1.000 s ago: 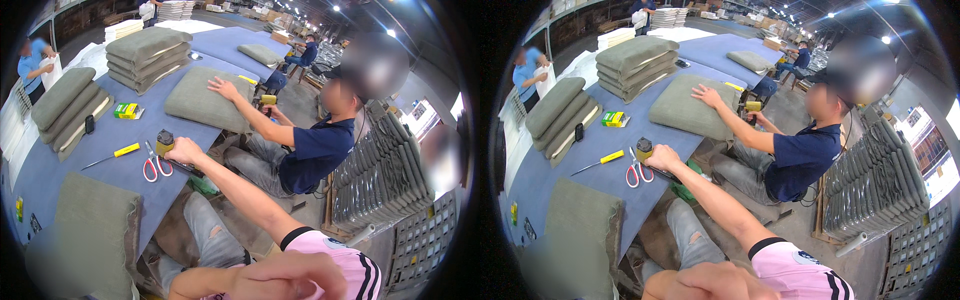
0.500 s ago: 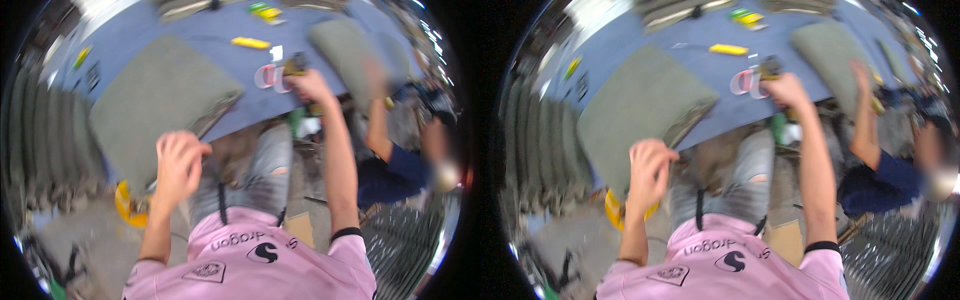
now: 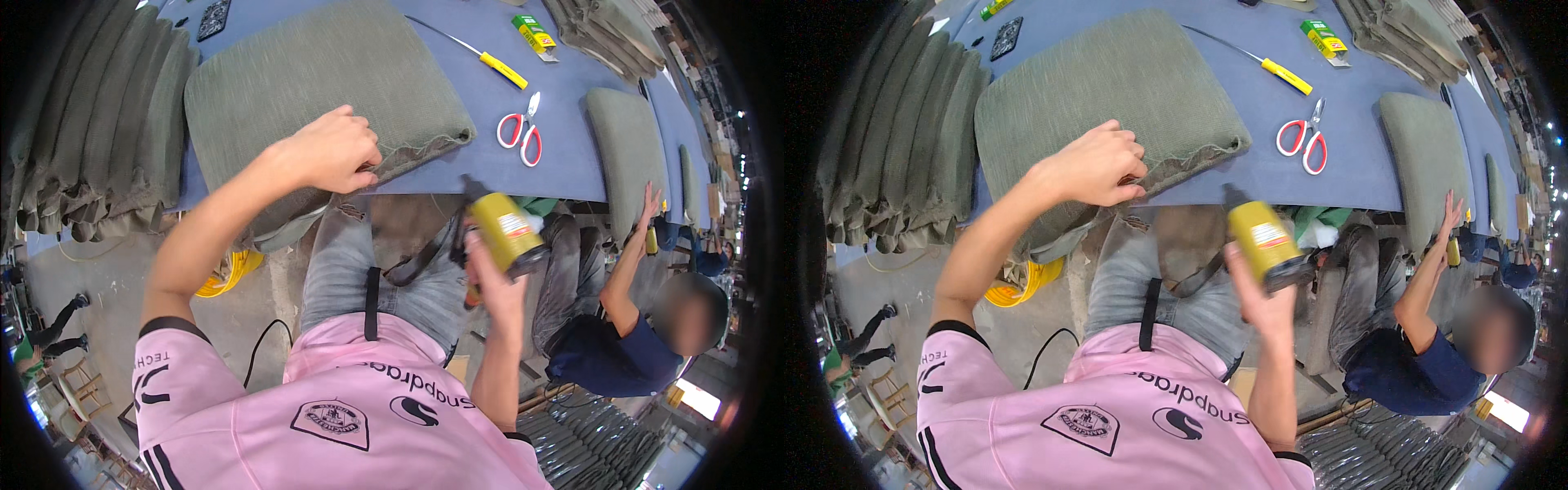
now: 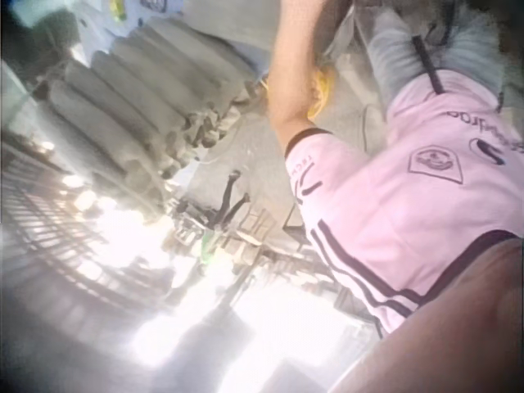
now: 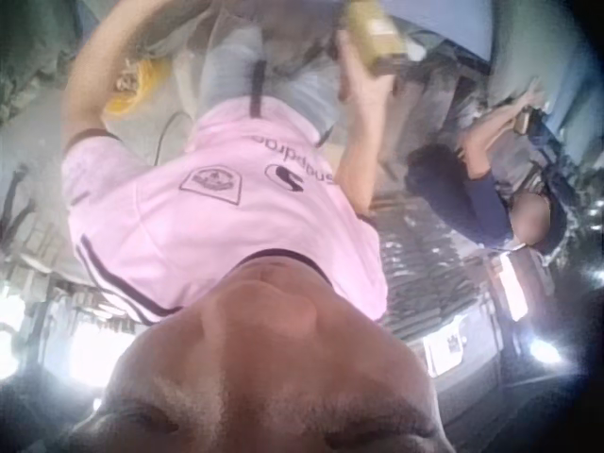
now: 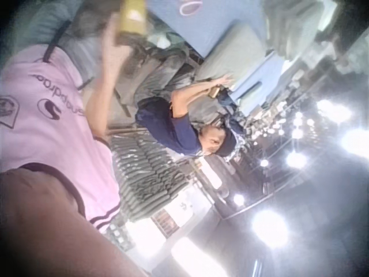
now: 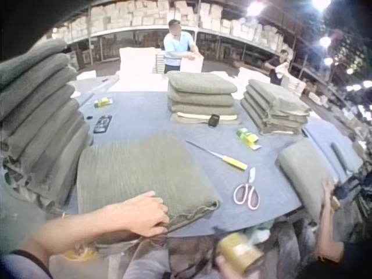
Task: The person staples fabric onto cushion cores using a pneumatic staple gun, trims excess fabric with scissors, and smooths the surface. The person handles multiple cushions, stacking finished units on the table.
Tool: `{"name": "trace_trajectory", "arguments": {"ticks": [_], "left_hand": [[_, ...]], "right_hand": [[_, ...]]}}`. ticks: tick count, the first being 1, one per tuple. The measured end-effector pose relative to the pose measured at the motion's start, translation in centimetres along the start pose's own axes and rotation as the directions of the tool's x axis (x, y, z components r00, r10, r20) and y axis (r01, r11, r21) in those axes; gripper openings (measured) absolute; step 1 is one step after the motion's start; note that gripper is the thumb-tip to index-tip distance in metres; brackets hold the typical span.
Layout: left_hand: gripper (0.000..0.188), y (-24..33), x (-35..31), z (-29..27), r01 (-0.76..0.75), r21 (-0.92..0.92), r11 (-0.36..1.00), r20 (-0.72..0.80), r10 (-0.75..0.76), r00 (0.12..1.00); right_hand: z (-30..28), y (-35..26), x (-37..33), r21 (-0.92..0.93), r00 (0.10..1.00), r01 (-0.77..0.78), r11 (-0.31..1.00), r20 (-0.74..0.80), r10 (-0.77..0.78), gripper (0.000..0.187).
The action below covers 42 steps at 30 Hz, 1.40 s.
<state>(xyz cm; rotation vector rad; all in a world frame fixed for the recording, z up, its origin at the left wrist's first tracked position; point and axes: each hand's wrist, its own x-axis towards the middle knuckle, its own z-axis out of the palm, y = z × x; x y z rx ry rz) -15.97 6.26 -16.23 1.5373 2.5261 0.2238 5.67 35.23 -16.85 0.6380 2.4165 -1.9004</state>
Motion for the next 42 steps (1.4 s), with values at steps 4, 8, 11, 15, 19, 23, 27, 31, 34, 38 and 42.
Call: {"name": "trace_trajectory", "arguments": {"ticks": [4, 8, 11, 15, 19, 23, 27, 31, 34, 38, 42], "left_hand": [[0.036, -3.4, 2.3, -1.0, -0.081, -0.233, 0.969, 0.166, 0.122, 0.979], [0.039, -4.9, 2.0, -0.1, -0.137, -0.354, 0.925, 0.060, 0.169, 0.984], [0.041, -5.0, 1.2, 1.4, -0.164, -0.379, 0.911, -0.048, 0.158, 0.986], [0.039, -5.0, 1.1, 2.1, -0.205, -0.396, 0.895, -0.119, 0.171, 0.978], [0.034, -4.7, 0.6, 2.5, -0.195, -0.400, 0.896, -0.147, 0.147, 0.978], [0.032, -4.4, 0.9, 2.2, -0.151, -0.399, 0.904, -0.101, 0.121, 0.988], [0.032, -4.5, 0.9, 1.6, -0.121, -0.338, 0.933, -0.036, 0.115, 0.993], [0.036, -4.4, 0.3, 2.3, -0.190, -0.396, 0.898, -0.213, 0.111, 0.971], [0.037, -4.8, 0.7, 2.6, -0.203, -0.388, 0.899, -0.239, 0.114, 0.964], [0.036, -4.5, 0.4, 2.4, -0.210, -0.376, 0.903, -0.234, 0.127, 0.964], [0.036, -4.1, 0.4, 3.1, -0.222, -0.402, 0.888, -0.271, 0.116, 0.956]], "right_hand": [[6.0, -1.6, -0.7, -0.174, 0.968, 0.228, 0.958, 0.150, -0.203, 0.032], [8.8, -1.8, 0.7, -0.260, 0.957, 0.245, 0.934, 0.222, -0.189, 0.028], [9.8, -1.5, 1.4, -0.236, 0.963, 0.192, 0.953, 0.232, -0.137, 0.026], [10.1, -1.9, 1.2, -0.302, 0.963, 0.208, 0.930, 0.230, -0.141, 0.024], [10.3, -2.5, 1.3, -0.381, 0.940, 0.286, 0.879, 0.291, -0.180, 0.022], [10.3, -0.7, 1.6, -0.357, 0.940, 0.281, 0.891, 0.290, -0.181, 0.020], [10.4, -0.8, 1.9, -0.302, 0.947, 0.250, 0.920, 0.272, -0.168, 0.020], [11.0, -1.3, 1.4, -0.225, 0.957, 0.234, 0.946, 0.224, -0.183, 0.020], [11.0, -0.8, 1.2, -0.228, 0.947, 0.263, 0.937, 0.246, -0.206, 0.019], [11.2, -1.1, 0.7, -0.251, 0.944, 0.261, 0.932, 0.270, -0.191, 0.018], [11.5, -0.4, 0.5, -0.273, 0.958, 0.211, 0.939, 0.247, -0.144, 0.020]]}}
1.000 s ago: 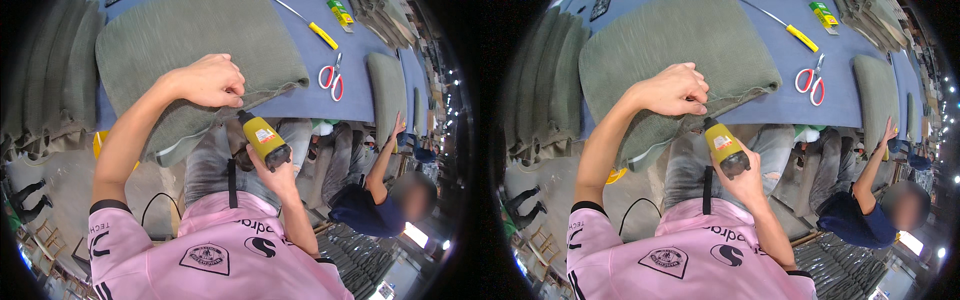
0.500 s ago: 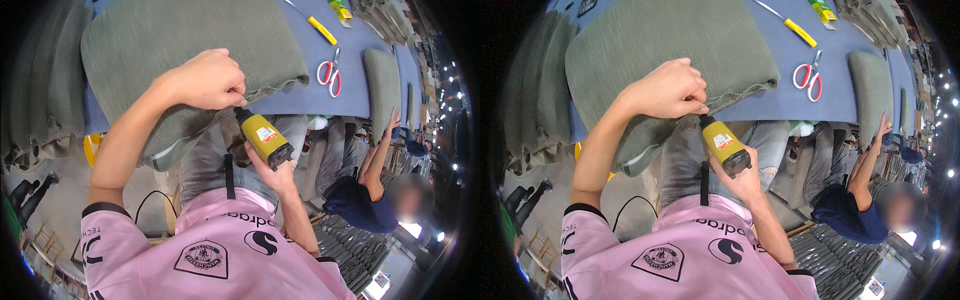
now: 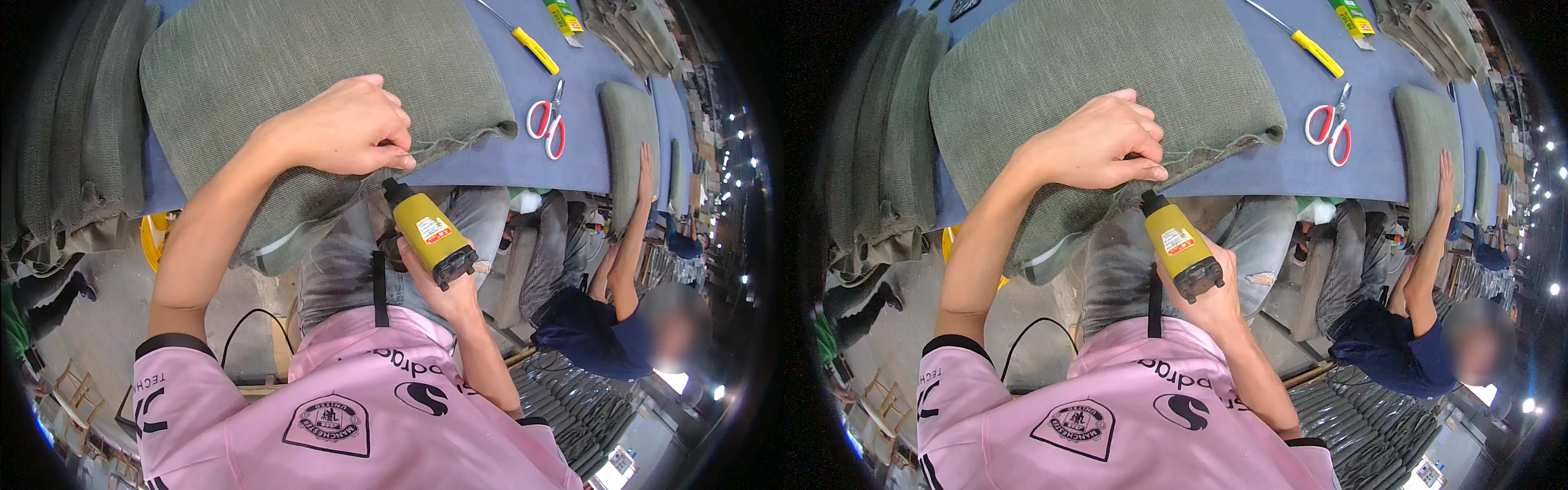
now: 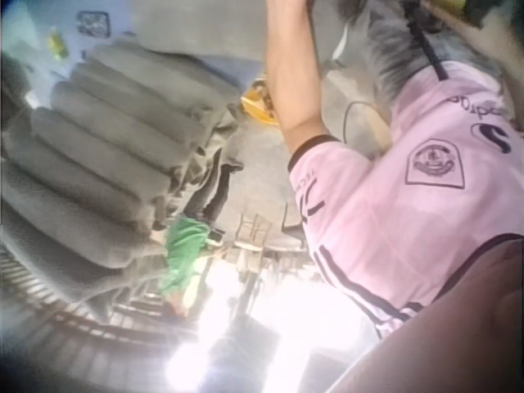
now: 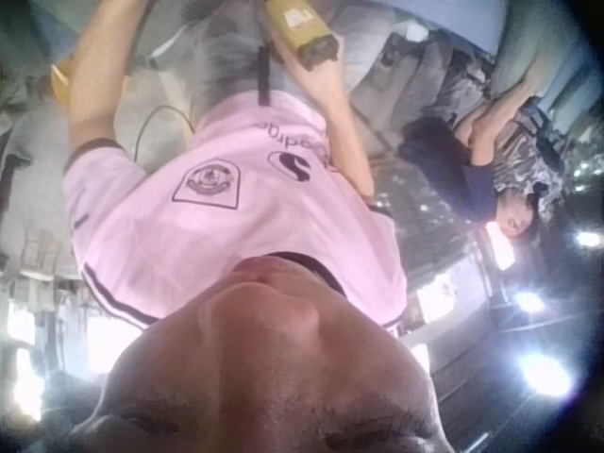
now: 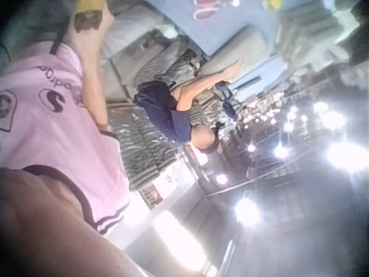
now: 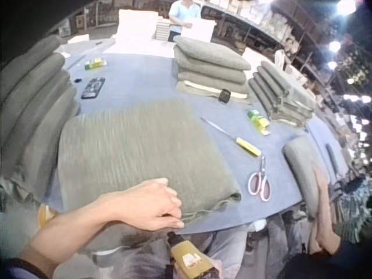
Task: The person staples fabric onto cushion cores using a pneumatic staple gun, trims excess fabric with scissors, and smooths the surface. The person handles multiple cushions, stacking finished units on the table.
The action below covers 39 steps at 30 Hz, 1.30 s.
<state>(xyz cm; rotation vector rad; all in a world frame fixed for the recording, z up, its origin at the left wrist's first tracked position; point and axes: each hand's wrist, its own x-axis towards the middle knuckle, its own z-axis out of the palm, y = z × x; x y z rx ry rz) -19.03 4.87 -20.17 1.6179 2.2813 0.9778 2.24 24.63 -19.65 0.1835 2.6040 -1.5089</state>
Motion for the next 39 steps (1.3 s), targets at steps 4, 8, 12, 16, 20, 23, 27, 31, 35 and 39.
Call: {"name": "trace_trajectory", "arguments": {"ticks": [4, 8, 12, 16, 20, 23, 27, 31, 35, 39], "left_hand": [[0.038, 0.0, 0.6, -0.7, 0.039, 0.013, 0.999, 0.043, -0.040, 0.998], [0.039, 0.6, -0.1, -0.7, 0.036, 0.059, 0.998, -0.008, -0.036, 0.999], [0.038, 4.8, -2.2, -2.2, 0.190, 0.259, 0.947, 0.035, -0.206, 0.978], [0.035, 6.0, -3.4, -0.1, 0.095, 0.360, 0.928, 0.076, -0.131, 0.989], [0.030, 4.4, 0.1, -0.3, 0.025, 0.300, 0.954, -0.016, -0.021, 1.000], [0.039, 3.4, 1.3, -0.9, 0.112, 0.304, 0.946, 0.009, -0.120, 0.993], [0.047, 4.9, 3.2, -2.3, 0.209, 0.379, 0.902, 0.250, -0.317, 0.915], [0.044, 3.2, 2.2, 0.0, 0.021, 0.324, 0.946, 0.140, -0.070, 0.988], [0.040, 0.3, 2.2, -0.1, 0.046, -0.041, 0.998, 0.123, -0.040, 0.992], [0.041, 0.4, 2.0, 0.3, 0.101, -0.046, 0.994, 0.098, -0.096, 0.991]], "right_hand": [[0.7, 0.8, -0.1, -0.006, 1.000, 0.004, 1.000, 0.023, -0.004, 0.020], [0.5, 2.6, 0.0, 0.053, 0.984, 0.179, 0.983, -0.031, -0.177, 0.020], [-1.3, 1.5, -3.0, -0.019, 0.993, 0.102, 0.995, -0.055, -0.103, 0.025], [-3.0, 1.6, -6.0, -0.042, 0.999, 0.011, 0.999, -0.040, -0.012, 0.028], [-3.7, 2.3, -6.0, 0.077, 0.985, -0.163, 0.984, -0.049, 0.167, 0.025], [-4.7, 2.6, -5.3, -0.014, 0.992, -0.113, 0.993, -0.057, 0.112, 0.024], [-5.2, 2.4, -3.5, -0.037, 0.994, -0.031, 0.999, -0.103, 0.027, 0.025], [-6.0, 1.9, -0.3, -0.134, 0.991, 0.125, 0.983, -0.028, -0.130, 0.025], [-6.5, 1.4, 1.5, -0.128, 0.987, 0.151, 0.980, 0.082, -0.142, 0.031], [-6.5, 1.5, 2.5, -0.228, 0.962, 0.256, 0.939, 0.156, -0.224, 0.032]]}}
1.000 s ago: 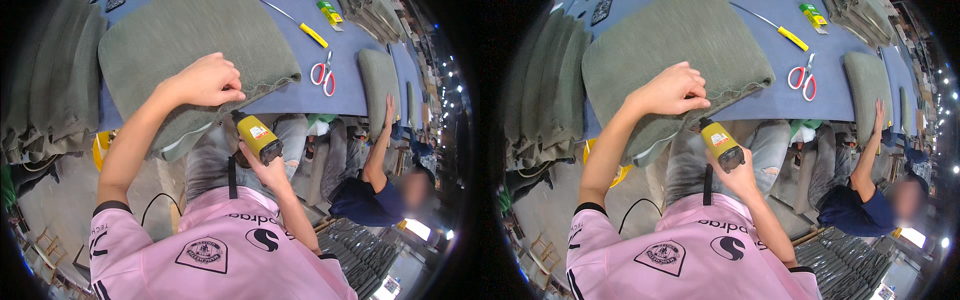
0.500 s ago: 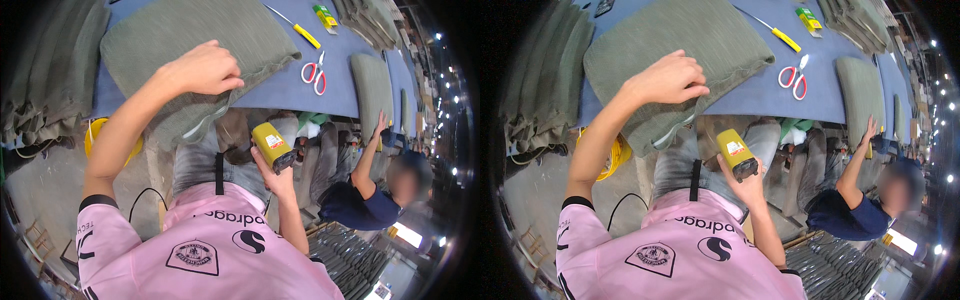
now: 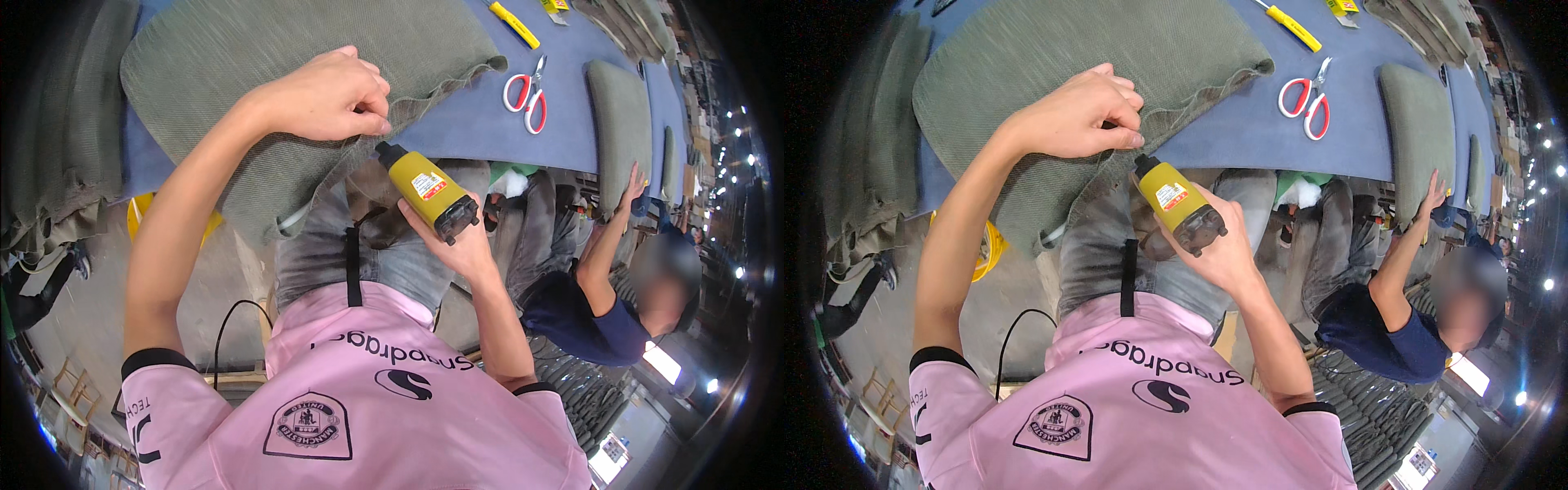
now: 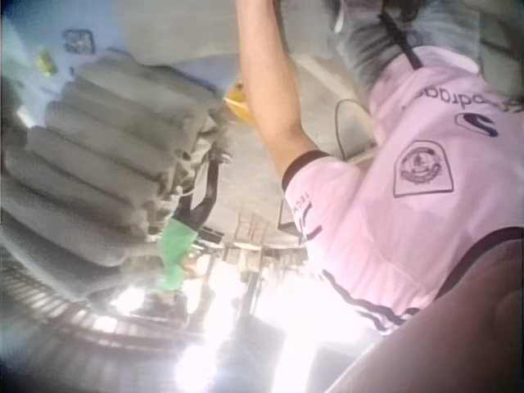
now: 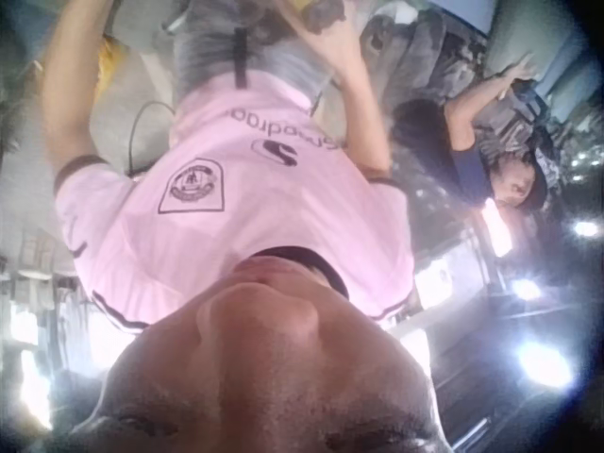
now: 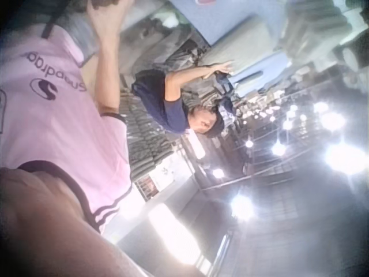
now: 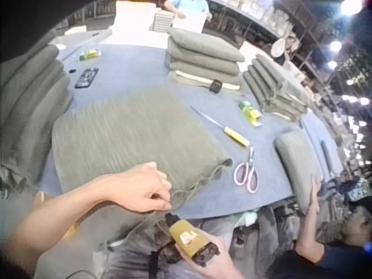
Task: The person staples fabric onto cushion cores using a pneumatic staple gun, trims excess fabric with scissors, and smooths the surface. The person handles multiple cushions, stacking finished units on the table.
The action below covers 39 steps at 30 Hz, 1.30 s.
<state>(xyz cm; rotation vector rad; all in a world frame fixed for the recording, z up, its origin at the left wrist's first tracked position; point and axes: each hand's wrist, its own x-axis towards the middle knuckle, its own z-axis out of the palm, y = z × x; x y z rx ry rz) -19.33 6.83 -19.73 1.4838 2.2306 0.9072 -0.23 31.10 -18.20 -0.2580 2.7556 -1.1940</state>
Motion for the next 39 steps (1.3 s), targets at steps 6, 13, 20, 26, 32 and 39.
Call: {"name": "trace_trajectory", "arguments": {"ticks": [6, 13, 20, 26, 32, 39], "left_hand": [[0.039, 0.5, 0.2, 1.1, 0.030, 0.016, 0.999, -0.103, -0.029, 0.994], [0.032, 1.0, 0.0, 1.8, 0.046, 0.119, 0.992, -0.210, -0.020, 0.977], [0.030, 1.2, -0.2, 1.7, 0.057, 0.138, 0.989, -0.240, -0.022, 0.971], [0.032, 1.7, -0.2, 2.3, 0.064, 0.119, 0.991, -0.256, -0.032, 0.966], [0.036, 1.7, -0.3, 1.8, 0.046, 0.168, 0.985, -0.254, -0.002, 0.967], [0.037, 4.2, -2.3, 0.4, -0.032, 0.363, 0.931, -0.065, 0.060, 0.996]], "right_hand": [[-0.5, -0.3, 0.7, 0.045, 0.990, -0.109, 0.993, 0.094, 0.105, 0.027], [1.2, 0.7, 0.2, 0.166, 0.999, -0.040, 0.985, -0.010, 0.043, 0.028], [1.3, 0.7, -0.3, 0.198, 1.000, -0.002, 0.980, 0.006, 0.001, 0.034], [2.2, 0.7, -0.5, 0.268, 0.996, -0.085, 0.960, 0.041, 0.076, 0.035], [1.6, -0.1, -0.1, 0.248, 0.990, -0.132, 0.960, 0.089, 0.113, 0.033], [1.3, 0.0, -2.1, 0.270, 0.993, -0.100, 0.958, -0.030, 0.112, 0.039]]}}
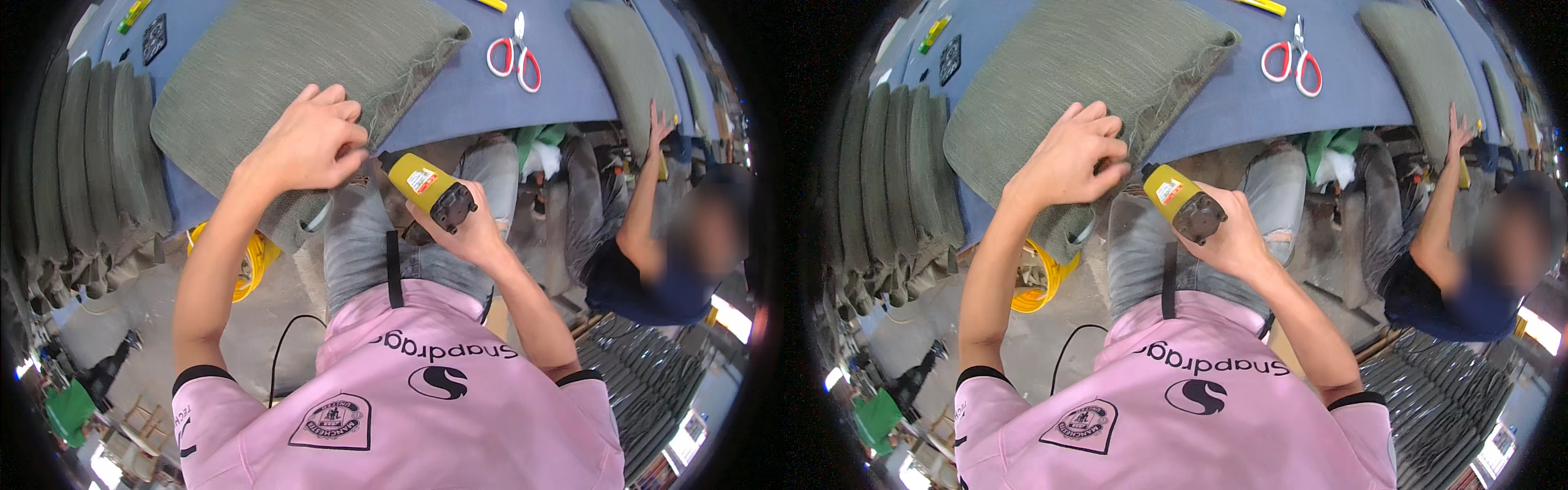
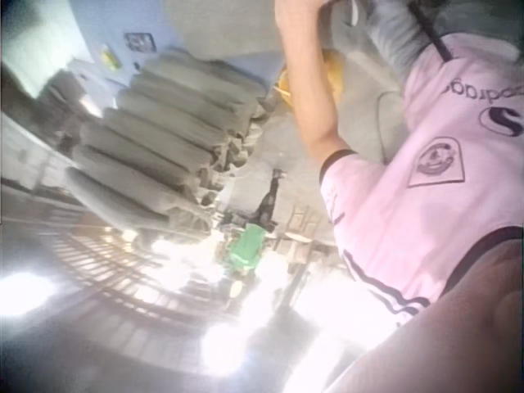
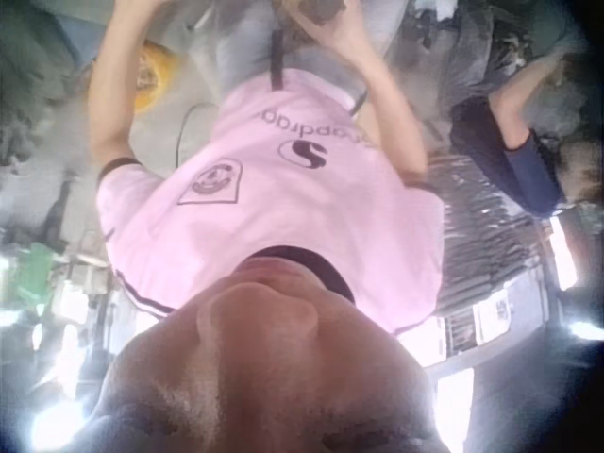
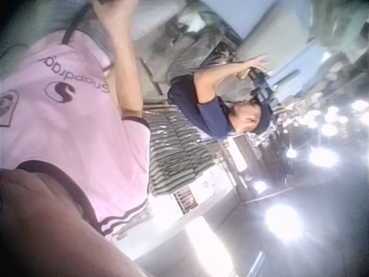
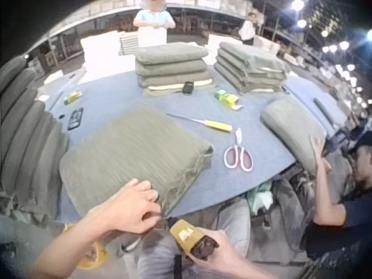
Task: The person staples fabric onto cushion cores using a pneumatic staple gun, trims excess fabric with scissors, and smooths the surface. The person handles multiple cushions, stacking finished units on the table.
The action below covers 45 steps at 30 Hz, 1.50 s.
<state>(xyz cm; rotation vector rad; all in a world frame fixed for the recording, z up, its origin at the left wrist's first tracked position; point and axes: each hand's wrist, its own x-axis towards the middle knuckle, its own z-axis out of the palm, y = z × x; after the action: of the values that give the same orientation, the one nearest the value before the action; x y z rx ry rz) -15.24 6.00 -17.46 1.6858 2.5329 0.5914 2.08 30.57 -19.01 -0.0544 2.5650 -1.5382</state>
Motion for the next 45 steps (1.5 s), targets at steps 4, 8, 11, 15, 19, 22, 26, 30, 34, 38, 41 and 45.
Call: {"name": "trace_trajectory", "arguments": {"ticks": [4, 8, 11, 15, 19, 22, 26, 30, 34, 38, 41, 45], "left_hand": [[0.034, -1.9, 0.0, 0.3, 0.096, -0.258, 0.961, 0.064, -0.082, 0.995], [0.035, -1.6, -0.2, 1.0, 0.137, -0.256, 0.957, 0.021, -0.137, 0.990], [0.036, -1.4, -0.2, 1.3, 0.123, -0.287, 0.950, -0.018, -0.134, 0.991], [0.036, -1.6, 0.3, 1.5, 0.105, -0.253, 0.962, -0.036, -0.118, 0.992], [0.035, -1.5, -0.2, 1.5, 0.096, -0.226, 0.969, -0.043, -0.108, 0.993], [0.032, -1.5, -0.4, 1.7, 0.111, -0.236, 0.965, -0.085, -0.135, 0.987], [0.032, -1.3, -0.5, 1.7, 0.114, -0.234, 0.965, -0.092, -0.139, 0.986], [0.034, -1.3, -0.4, 1.8, 0.118, -0.231, 0.966, -0.091, -0.142, 0.986], [0.036, -0.8, -0.1, 1.8, 0.115, -0.210, 0.971, -0.079, -0.134, 0.988], [0.039, -0.2, -0.6, 0.7, 0.114, -0.144, 0.983, -0.071, -0.125, 0.990], [0.036, 2.1, -1.3, -1.8, 0.126, 0.005, 0.992, 0.121, -0.126, 0.985], [0.038, 0.5, -2.0, -0.7, 0.114, -0.130, 0.985, 0.098, -0.101, 0.990]], "right_hand": [[1.0, -0.1, -0.4, 0.005, 0.988, 0.129, 0.992, -0.084, -0.128, 0.045], [1.4, -0.8, -0.3, -0.033, 0.988, 0.100, 0.994, -0.119, -0.103, 0.052], [1.5, -0.6, 0.1, 0.006, 0.998, 0.056, 0.998, -0.038, -0.056, 0.055], [3.2, 3.8, 0.6, -0.004, 0.994, 0.092, 0.996, -0.060, -0.092, 0.058], [2.1, 0.9, 1.1, -0.056, 0.995, -0.070, 0.996, 0.064, 0.073, 0.061], [2.4, -0.2, 0.0, -0.058, 0.996, 0.029, 0.998, -0.086, -0.034, 0.063], [2.6, -1.0, -0.6, -0.052, 0.996, 0.031, 0.998, -0.088, -0.035, 0.066], [3.3, 0.3, -0.6, -0.001, 1.000, -0.011, 1.000, -0.028, 0.011, 0.068], [4.1, 2.6, -0.3, -0.038, 0.994, -0.101, 0.994, 0.037, 0.102, 0.070], [3.4, -0.4, -0.9, -0.048, 0.995, 0.040, 0.998, -0.087, -0.044, 0.060], [3.3, -0.8, -2.1, -0.028, 0.988, 0.012, 1.000, -0.152, -0.016, 0.056], [3.8, -1.1, -2.9, -0.088, 0.987, 0.009, 0.996, -0.161, -0.023, 0.059]]}}
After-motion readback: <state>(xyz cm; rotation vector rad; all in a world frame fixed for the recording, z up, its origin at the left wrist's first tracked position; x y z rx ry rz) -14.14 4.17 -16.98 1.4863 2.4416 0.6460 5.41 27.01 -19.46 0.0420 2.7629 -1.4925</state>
